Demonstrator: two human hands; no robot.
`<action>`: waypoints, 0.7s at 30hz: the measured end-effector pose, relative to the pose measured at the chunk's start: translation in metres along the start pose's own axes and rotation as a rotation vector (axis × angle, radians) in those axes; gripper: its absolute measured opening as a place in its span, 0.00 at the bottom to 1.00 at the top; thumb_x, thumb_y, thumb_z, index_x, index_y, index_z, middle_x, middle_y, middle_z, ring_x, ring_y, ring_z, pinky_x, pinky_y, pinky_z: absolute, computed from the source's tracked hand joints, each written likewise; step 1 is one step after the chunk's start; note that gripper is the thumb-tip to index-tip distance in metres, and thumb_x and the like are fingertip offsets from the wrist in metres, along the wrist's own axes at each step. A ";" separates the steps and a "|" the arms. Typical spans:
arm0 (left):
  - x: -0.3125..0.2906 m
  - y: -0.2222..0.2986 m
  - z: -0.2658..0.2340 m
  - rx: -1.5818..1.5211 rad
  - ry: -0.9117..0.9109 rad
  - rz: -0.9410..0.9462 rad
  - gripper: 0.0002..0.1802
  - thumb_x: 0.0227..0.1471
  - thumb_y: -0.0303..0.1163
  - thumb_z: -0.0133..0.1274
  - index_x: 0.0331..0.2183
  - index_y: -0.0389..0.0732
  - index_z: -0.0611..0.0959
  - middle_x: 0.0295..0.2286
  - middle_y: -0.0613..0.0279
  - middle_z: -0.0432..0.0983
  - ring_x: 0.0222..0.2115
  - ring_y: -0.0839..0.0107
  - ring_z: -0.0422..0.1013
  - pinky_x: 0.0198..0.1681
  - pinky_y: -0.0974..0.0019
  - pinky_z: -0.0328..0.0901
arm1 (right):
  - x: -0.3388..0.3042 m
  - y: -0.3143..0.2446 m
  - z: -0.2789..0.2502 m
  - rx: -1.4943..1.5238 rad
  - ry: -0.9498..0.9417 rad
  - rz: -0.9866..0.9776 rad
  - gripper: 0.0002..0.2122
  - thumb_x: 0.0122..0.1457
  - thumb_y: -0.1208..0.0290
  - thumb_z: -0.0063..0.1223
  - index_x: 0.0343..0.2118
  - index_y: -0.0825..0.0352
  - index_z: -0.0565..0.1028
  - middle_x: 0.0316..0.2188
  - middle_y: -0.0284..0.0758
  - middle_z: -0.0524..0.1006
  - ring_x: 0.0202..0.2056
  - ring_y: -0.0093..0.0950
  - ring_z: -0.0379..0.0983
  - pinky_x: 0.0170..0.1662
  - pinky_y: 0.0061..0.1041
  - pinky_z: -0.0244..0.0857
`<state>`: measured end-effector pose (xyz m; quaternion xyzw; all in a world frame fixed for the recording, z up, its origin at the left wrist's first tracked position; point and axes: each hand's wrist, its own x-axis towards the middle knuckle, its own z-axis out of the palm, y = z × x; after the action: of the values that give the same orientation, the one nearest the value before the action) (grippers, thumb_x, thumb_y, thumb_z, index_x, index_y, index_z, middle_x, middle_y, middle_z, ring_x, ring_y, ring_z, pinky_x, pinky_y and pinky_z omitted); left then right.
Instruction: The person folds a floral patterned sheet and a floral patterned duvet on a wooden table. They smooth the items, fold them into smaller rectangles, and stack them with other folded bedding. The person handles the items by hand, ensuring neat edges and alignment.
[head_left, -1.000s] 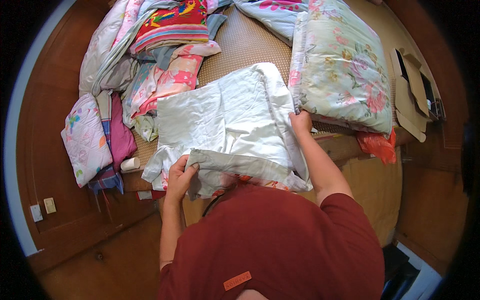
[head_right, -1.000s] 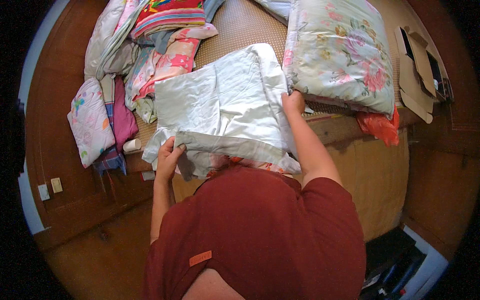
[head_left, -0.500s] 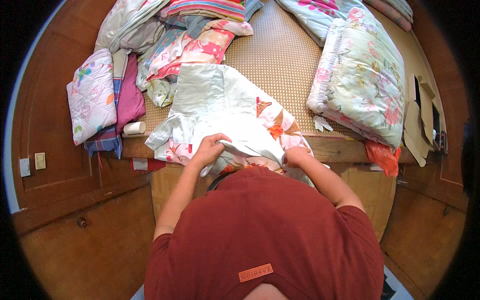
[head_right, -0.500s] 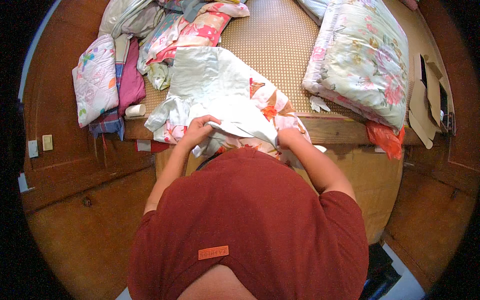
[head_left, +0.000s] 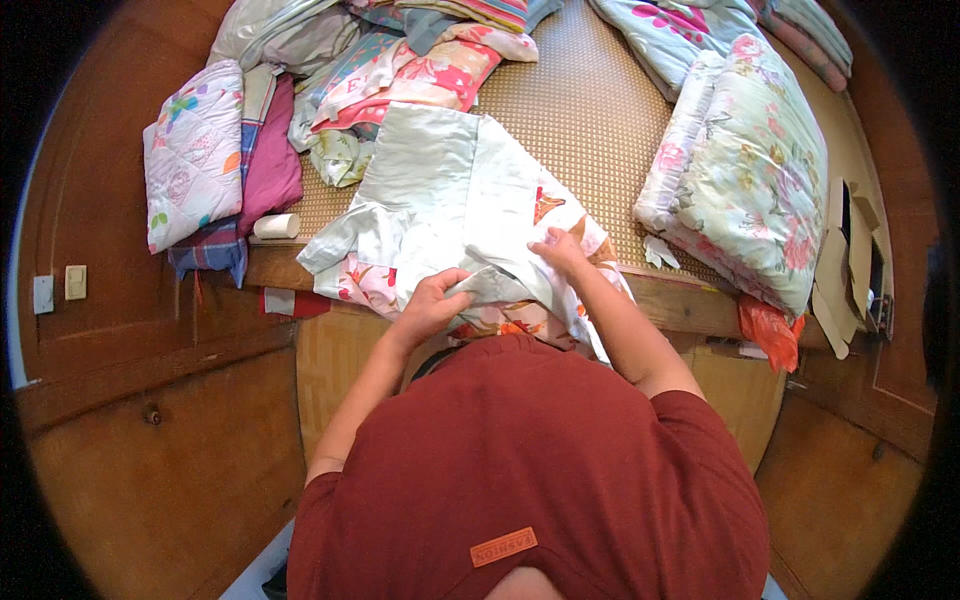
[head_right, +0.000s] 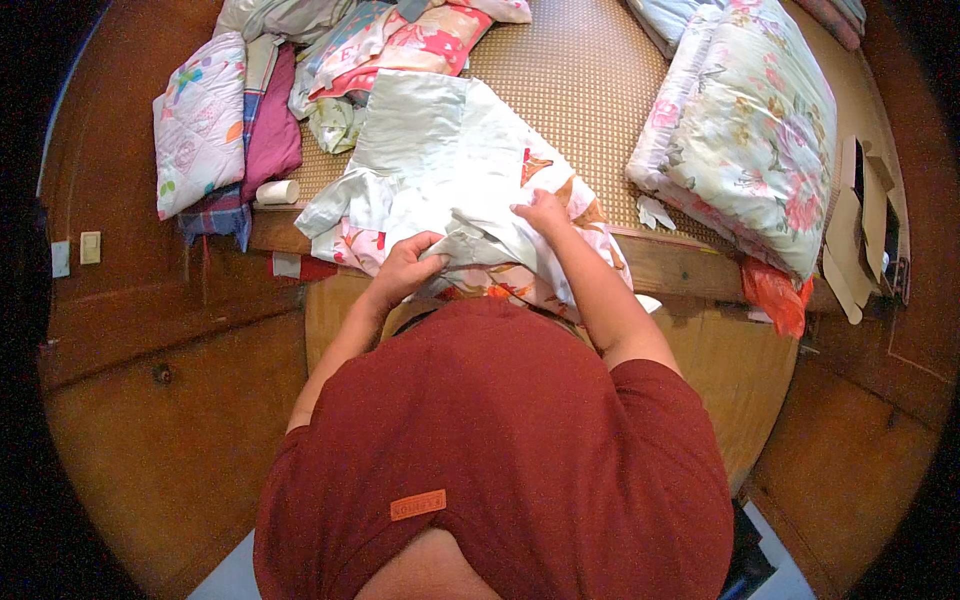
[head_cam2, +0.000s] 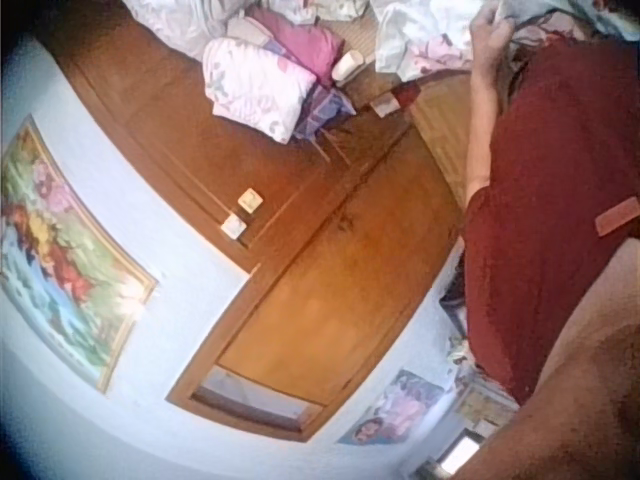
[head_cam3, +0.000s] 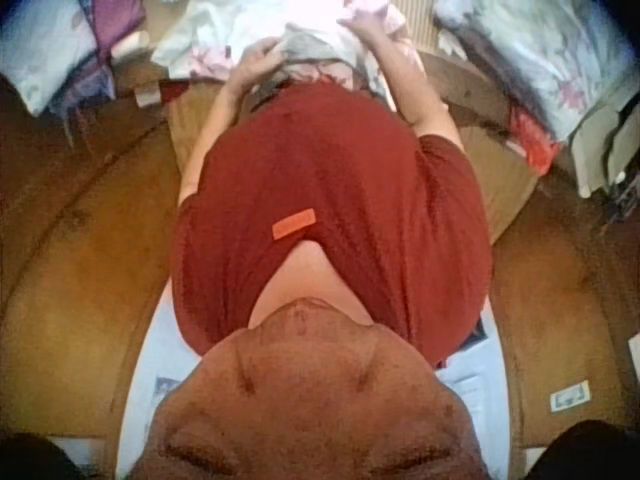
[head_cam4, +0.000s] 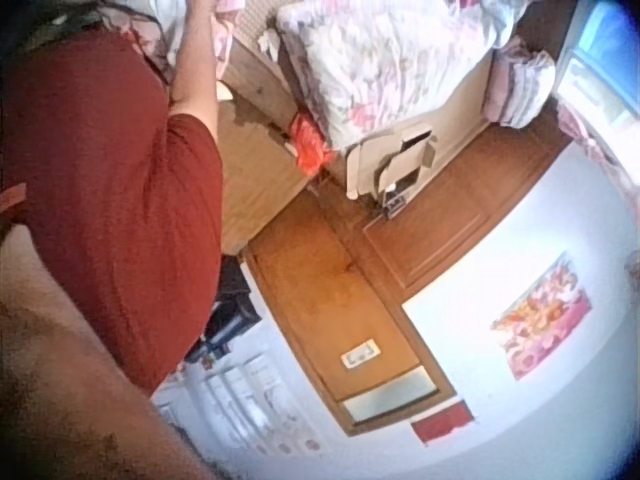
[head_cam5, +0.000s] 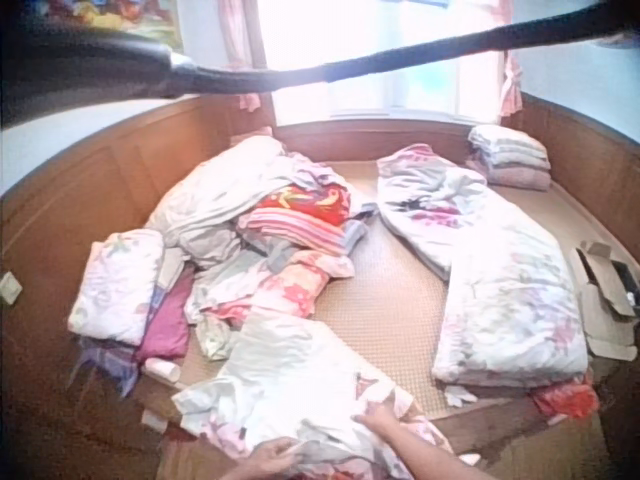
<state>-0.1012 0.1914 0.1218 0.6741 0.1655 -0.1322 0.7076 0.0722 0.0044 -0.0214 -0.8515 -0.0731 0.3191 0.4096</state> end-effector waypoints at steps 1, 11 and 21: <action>-0.002 0.003 0.000 -0.028 -0.013 -0.006 0.12 0.46 0.26 0.46 0.35 0.35 0.76 0.28 0.71 0.71 0.30 0.83 0.64 0.35 0.77 0.60 | -0.003 -0.005 0.005 -0.054 -0.037 0.041 0.26 0.42 0.66 0.59 0.44 0.77 0.68 0.36 0.45 0.73 0.35 0.29 0.72 0.38 0.23 0.65; -0.003 0.024 -0.002 0.065 -0.034 0.167 0.11 0.47 0.26 0.47 0.35 0.36 0.76 0.31 0.68 0.71 0.33 0.79 0.65 0.38 0.75 0.60 | -0.043 -0.098 -0.042 0.549 -0.184 -0.314 0.04 0.46 0.78 0.49 0.27 0.69 0.72 0.23 0.27 0.72 0.26 0.15 0.66 0.33 0.14 0.60; 0.015 0.071 0.012 0.232 0.144 0.569 0.10 0.44 0.24 0.52 0.34 0.41 0.79 0.50 0.56 0.59 0.52 0.67 0.55 0.53 0.66 0.50 | -0.112 -0.143 -0.078 0.699 -0.279 -0.493 0.03 0.49 0.78 0.49 0.28 0.68 0.71 0.26 0.26 0.71 0.28 0.14 0.64 0.35 0.13 0.59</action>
<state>-0.0574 0.1836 0.1803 0.7771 0.0038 0.1010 0.6212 0.0504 0.0041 0.1753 -0.5681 -0.2162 0.3292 0.7226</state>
